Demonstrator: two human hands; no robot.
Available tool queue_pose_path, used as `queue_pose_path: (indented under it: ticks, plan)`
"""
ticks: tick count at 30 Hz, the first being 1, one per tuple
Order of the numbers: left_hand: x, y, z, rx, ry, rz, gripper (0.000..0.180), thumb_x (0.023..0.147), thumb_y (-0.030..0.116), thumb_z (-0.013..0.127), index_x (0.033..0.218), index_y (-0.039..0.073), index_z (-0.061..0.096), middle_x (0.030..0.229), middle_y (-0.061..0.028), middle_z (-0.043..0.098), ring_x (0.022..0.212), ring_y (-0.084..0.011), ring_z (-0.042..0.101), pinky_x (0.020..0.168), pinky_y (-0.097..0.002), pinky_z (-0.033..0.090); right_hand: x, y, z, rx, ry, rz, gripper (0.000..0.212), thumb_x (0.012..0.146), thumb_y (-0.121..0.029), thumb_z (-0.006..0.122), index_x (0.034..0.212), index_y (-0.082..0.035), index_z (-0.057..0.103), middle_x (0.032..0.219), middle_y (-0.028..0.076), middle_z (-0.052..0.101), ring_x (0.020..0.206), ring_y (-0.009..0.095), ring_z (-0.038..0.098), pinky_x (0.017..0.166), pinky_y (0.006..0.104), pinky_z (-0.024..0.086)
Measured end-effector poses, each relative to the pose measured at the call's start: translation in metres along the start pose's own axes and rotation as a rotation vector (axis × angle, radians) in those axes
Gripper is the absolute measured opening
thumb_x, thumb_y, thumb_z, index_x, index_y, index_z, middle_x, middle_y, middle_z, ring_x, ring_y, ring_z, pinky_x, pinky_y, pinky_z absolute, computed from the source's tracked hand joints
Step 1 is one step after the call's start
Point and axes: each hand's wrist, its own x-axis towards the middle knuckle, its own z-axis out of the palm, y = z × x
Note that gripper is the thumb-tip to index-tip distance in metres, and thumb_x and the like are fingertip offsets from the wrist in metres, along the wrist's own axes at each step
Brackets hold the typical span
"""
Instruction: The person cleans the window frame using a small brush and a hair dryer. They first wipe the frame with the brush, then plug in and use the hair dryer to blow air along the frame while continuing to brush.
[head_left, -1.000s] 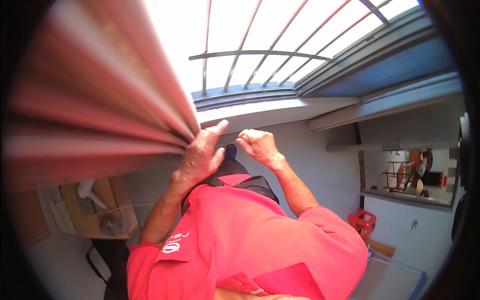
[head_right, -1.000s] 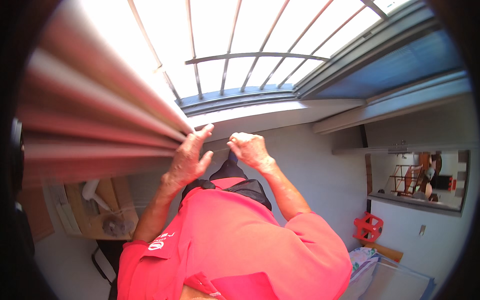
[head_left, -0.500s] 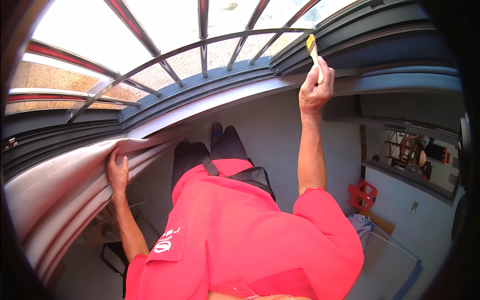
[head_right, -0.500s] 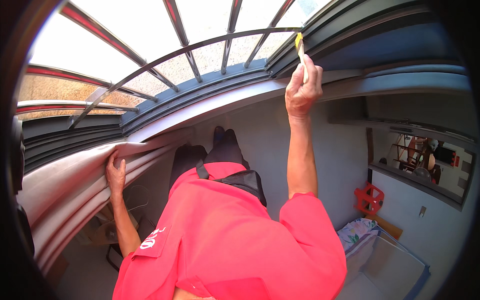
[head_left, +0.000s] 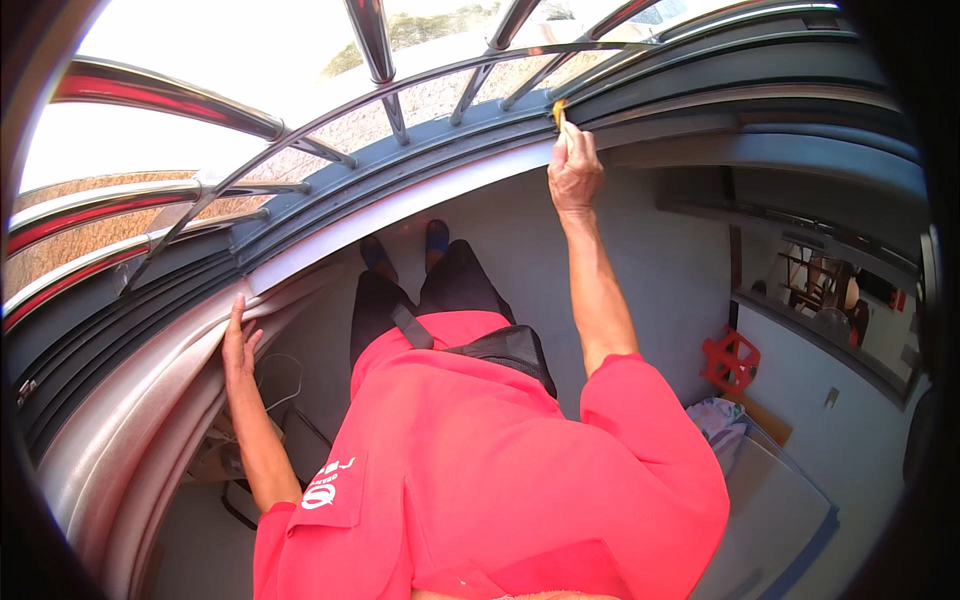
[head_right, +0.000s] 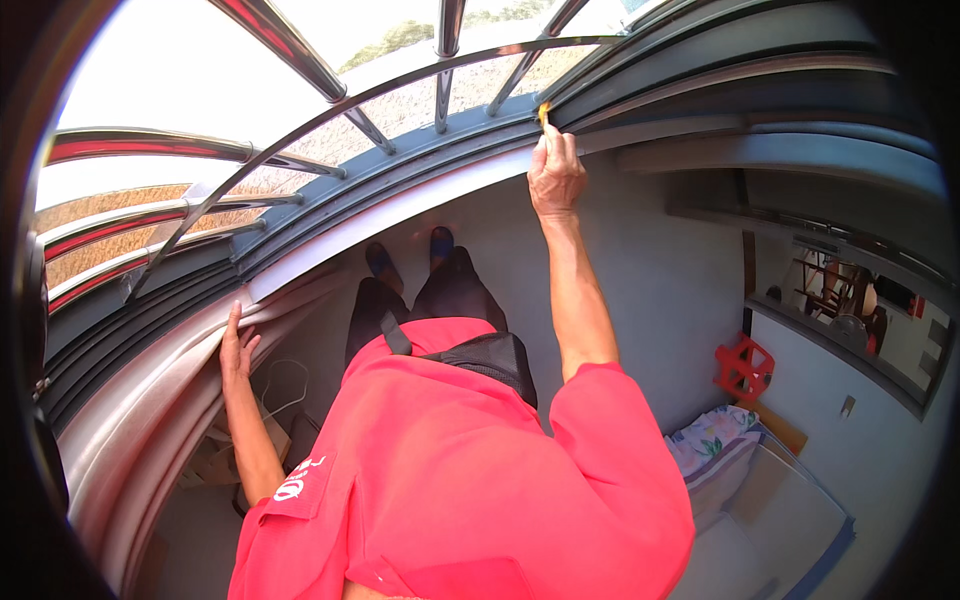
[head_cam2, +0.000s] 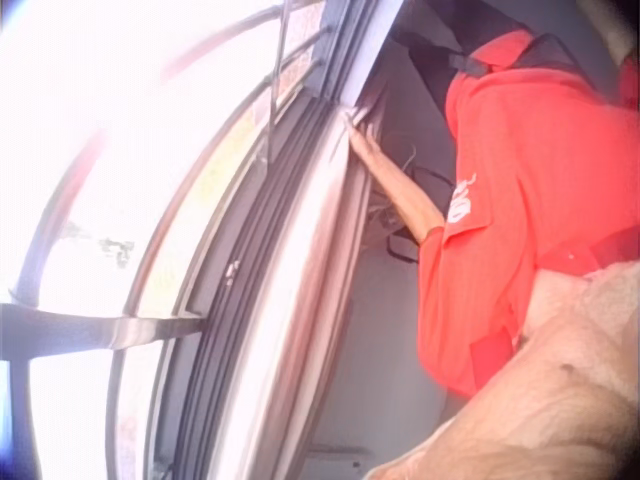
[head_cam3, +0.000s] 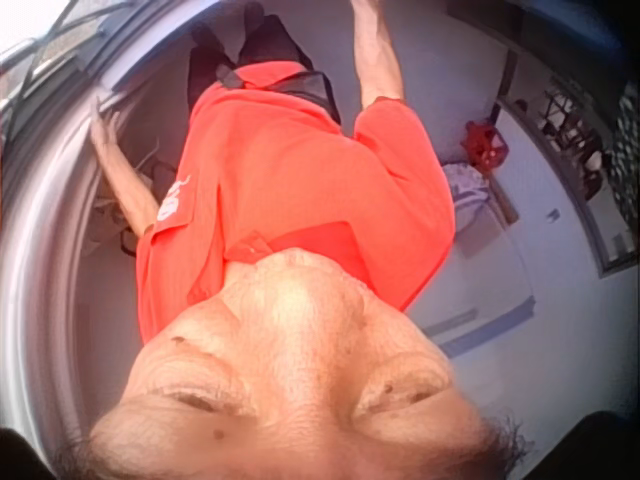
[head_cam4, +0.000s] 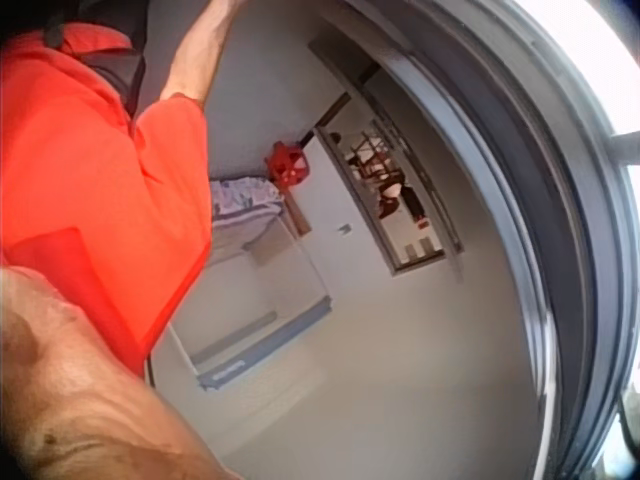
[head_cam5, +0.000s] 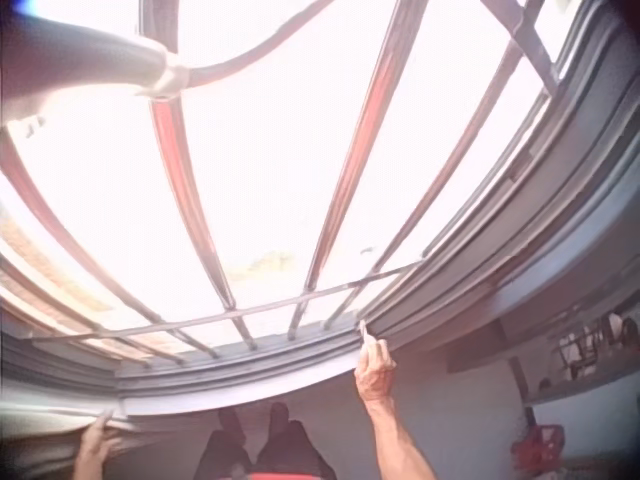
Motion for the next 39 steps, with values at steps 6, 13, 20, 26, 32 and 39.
queue_pose_path:
  ticks: [6,13,20,26,32,39]
  plan:
    - [0.016,0.007,0.007,-0.267,0.264,0.033,0.096,0.075,0.063,0.095,0.153,0.018,0.064,0.162,-0.0058,0.052,0.147,-0.0334,0.047,0.117,-0.0522,0.042,0.027,-0.061,-0.054,0.197,0.222,-0.116,0.022,0.103,-0.004,0.067,0.125,-0.004,0.072,0.089,0.011,0.063,0.074,0.032,0.068,0.064,0.0419,0.055]
    - [0.024,0.004,0.028,-0.189,0.346,0.088,0.111,0.076,0.065,0.095,0.157,0.0,0.055,0.169,-0.0104,0.047,0.157,-0.0292,0.038,0.122,-0.0538,0.04,0.043,-0.05,-0.067,-0.009,0.191,-0.174,0.02,0.1,-0.001,0.064,0.118,-0.005,0.071,0.086,0.011,0.062,0.07,0.032,0.068,0.061,0.0418,0.056]
    - [0.028,-0.011,0.024,-0.149,0.388,0.135,0.103,0.086,0.066,0.086,0.158,-0.001,0.055,0.169,-0.0121,0.047,0.152,-0.0304,0.046,0.115,-0.0499,0.05,0.075,-0.085,-0.112,0.066,0.184,-0.166,0.015,0.101,-0.003,0.064,0.113,-0.003,0.072,0.097,0.016,0.077,0.086,0.039,0.077,0.074,0.0437,0.062]
    - [0.048,-0.015,0.027,-0.12,0.454,0.053,0.099,0.091,0.069,0.079,0.157,0.0,0.056,0.166,-0.0131,0.048,0.146,-0.0314,0.051,0.106,-0.0478,0.058,0.049,-0.061,-0.032,-0.192,-0.051,-0.049,0.002,0.098,-0.011,0.063,0.099,-0.012,0.064,0.087,0.01,0.073,0.07,0.036,0.074,0.059,0.0451,0.059]
    - [0.063,-0.031,0.014,-0.124,0.47,0.061,0.092,0.094,0.066,0.077,0.157,0.002,0.057,0.164,-0.0116,0.05,0.145,-0.0303,0.052,0.107,-0.0479,0.058,0.075,-0.1,-0.069,-0.066,0.225,-0.131,0.008,0.096,-0.007,0.064,0.103,-0.01,0.066,0.085,0.009,0.071,0.068,0.034,0.072,0.056,0.0434,0.055]
    - [0.099,-0.05,-0.003,-0.179,0.427,0.061,0.078,0.097,0.065,0.073,0.159,0.019,0.059,0.16,0.0003,0.057,0.143,-0.0235,0.054,0.107,-0.051,0.053,0.057,-0.074,-0.068,0.015,-0.124,-0.016,0.01,0.1,-0.01,0.063,0.109,-0.007,0.067,0.096,0.016,0.074,0.078,0.04,0.073,0.065,0.0495,0.057]
